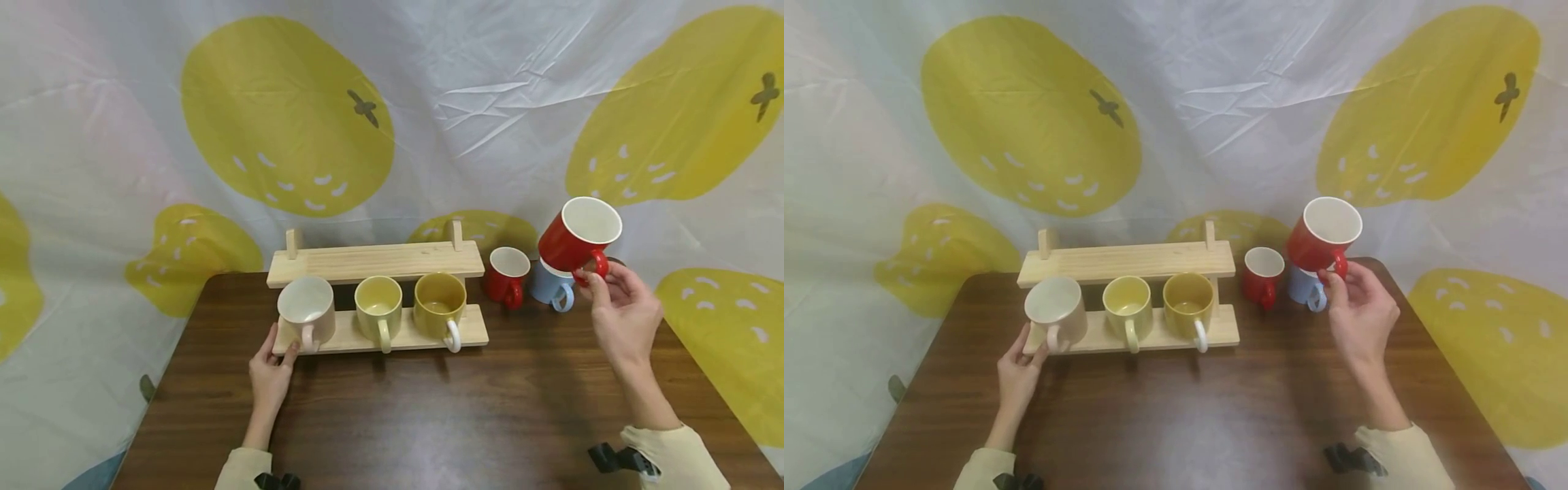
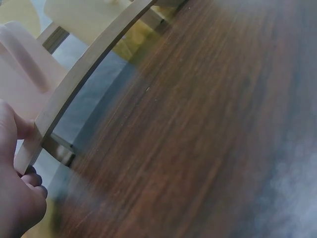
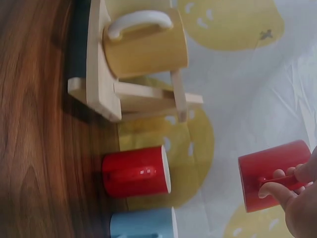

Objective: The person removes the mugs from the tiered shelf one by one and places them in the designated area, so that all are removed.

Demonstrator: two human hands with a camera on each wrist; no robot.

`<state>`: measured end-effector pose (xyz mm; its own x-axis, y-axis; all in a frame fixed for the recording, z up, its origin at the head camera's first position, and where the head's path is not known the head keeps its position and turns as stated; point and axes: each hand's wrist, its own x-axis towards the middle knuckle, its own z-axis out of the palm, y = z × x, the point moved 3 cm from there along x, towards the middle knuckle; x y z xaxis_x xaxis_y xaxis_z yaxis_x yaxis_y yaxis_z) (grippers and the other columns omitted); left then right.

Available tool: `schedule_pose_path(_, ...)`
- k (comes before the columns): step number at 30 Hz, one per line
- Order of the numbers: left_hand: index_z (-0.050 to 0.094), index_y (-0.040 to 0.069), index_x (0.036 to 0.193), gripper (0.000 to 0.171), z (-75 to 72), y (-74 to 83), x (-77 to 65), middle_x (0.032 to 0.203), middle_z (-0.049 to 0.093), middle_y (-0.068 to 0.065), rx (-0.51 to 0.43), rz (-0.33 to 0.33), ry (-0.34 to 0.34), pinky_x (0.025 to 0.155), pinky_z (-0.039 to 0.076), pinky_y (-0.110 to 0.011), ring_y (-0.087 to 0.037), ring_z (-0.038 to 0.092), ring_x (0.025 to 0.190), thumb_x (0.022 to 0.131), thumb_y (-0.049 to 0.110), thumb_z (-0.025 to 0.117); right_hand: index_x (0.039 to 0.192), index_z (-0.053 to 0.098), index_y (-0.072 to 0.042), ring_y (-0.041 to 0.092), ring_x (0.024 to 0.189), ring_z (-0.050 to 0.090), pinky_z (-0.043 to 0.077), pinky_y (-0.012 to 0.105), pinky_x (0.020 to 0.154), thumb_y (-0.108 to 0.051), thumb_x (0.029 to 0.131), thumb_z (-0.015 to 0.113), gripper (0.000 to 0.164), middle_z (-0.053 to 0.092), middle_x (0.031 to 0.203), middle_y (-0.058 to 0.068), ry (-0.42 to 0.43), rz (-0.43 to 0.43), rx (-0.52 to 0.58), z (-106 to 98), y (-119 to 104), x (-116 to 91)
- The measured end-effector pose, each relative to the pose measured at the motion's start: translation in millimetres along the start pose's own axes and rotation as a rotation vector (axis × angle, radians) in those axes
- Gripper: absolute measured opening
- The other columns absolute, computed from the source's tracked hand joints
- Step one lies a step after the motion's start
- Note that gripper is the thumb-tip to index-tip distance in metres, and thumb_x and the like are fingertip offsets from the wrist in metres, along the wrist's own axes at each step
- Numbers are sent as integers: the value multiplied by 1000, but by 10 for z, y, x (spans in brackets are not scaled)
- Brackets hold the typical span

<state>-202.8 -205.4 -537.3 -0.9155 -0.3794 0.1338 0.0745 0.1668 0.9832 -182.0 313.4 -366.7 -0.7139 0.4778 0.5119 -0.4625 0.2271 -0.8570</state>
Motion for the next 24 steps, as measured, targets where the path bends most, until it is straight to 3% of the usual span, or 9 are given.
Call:
schedule_pose_path(4, 46, -5, 147, 61, 3, 2, -5, 151, 46, -26, -5, 0, -6, 84, 45, -2, -37, 50, 133, 92, -2, 70, 105, 69, 11, 6, 74, 73, 57, 17, 66, 13, 88, 67, 17, 76, 87, -2, 16, 9, 30, -81, 43, 48)
schedule_pose_path(12, 45, -6, 148, 61, 1, -30, 11, 151, 46, -26, 0, -7, -11, 84, 45, -2, -37, 49, 134, 92, -4, 69, 112, 65, 18, 2, 76, 72, 56, 15, 68, 9, 90, 67, 25, 74, 89, -7, 30, -8, -120, -220, 165, 167)
schedule_pose_path(15, 45, -6, 148, 61, 5, -33, 13, 151, 46, -27, -5, -11, -13, 84, 45, -2, -37, 50, 134, 92, -4, 68, 111, 69, 11, 1, 77, 72, 55, 14, 69, 6, 90, 68, 21, 73, 89, -8, 34, -5, -154, -259, 224, 210)
schedule_pose_path(21, 44, -5, 149, 61, 0, -33, 16, 152, 45, -25, -11, -25, -20, 84, 45, -2, -36, 49, 134, 93, -3, 68, 102, 72, -5, 2, 74, 73, 55, 16, 68, 9, 89, 67, 19, 74, 87, -6, 72, 33, -66, -332, 387, 294)
schedule_pose_path(24, 45, -5, 149, 61, -5, -35, 16, 152, 45, -25, -3, -23, -17, 85, 44, -1, -36, 49, 135, 93, -3, 69, 103, 72, -6, 0, 74, 72, 55, 14, 68, 6, 91, 67, 18, 73, 87, -9, 91, 45, -123, -377, 448, 321)
